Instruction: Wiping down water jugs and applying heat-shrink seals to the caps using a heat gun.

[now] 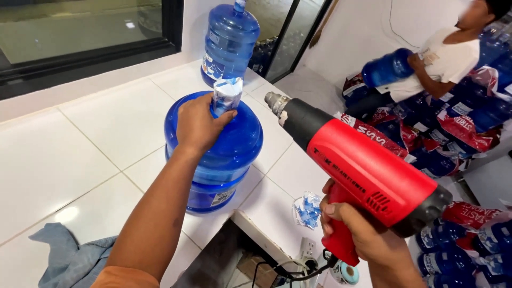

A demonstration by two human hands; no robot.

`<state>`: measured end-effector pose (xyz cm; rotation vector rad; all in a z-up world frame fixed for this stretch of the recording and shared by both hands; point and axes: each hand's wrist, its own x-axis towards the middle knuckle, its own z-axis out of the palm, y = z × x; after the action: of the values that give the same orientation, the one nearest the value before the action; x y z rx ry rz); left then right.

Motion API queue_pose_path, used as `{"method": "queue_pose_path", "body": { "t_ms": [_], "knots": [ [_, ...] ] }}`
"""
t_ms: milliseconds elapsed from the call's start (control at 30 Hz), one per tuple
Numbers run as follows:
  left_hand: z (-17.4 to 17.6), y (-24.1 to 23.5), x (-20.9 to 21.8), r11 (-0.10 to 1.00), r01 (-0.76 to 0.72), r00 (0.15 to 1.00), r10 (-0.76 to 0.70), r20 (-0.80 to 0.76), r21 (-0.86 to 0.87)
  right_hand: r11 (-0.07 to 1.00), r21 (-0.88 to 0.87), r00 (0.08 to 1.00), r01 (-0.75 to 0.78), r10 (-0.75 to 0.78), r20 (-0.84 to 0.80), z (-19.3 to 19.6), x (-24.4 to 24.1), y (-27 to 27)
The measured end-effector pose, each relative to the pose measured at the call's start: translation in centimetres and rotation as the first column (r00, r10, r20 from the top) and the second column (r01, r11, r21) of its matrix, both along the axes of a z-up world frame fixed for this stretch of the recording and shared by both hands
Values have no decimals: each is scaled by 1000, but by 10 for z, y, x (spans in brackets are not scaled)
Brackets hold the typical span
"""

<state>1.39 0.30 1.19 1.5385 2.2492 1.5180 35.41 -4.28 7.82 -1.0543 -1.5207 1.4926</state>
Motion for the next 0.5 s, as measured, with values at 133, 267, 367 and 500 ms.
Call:
{"method": "queue_pose_path", "body": {
  "t_ms": [133,267,367,500],
  "knots": [
    [-3,3,-1,1000,-1,1000,1,1,-1,997,-71,995,41,-34,97,13,-16,-1],
    [-7,5,-1,1000,-10,1000,10,-16,21,998,11,990,55,-56,133,14,-14,-3],
    [-8,7,-2,999,-6,1000,7,-15,39,983,172,996,-71,61,63,19,-12,-4],
    [-12,8,-1,1000,-14,999,15,-29,26,989,149,997,9,-21,80,26,-16,-11]
  ]
}}
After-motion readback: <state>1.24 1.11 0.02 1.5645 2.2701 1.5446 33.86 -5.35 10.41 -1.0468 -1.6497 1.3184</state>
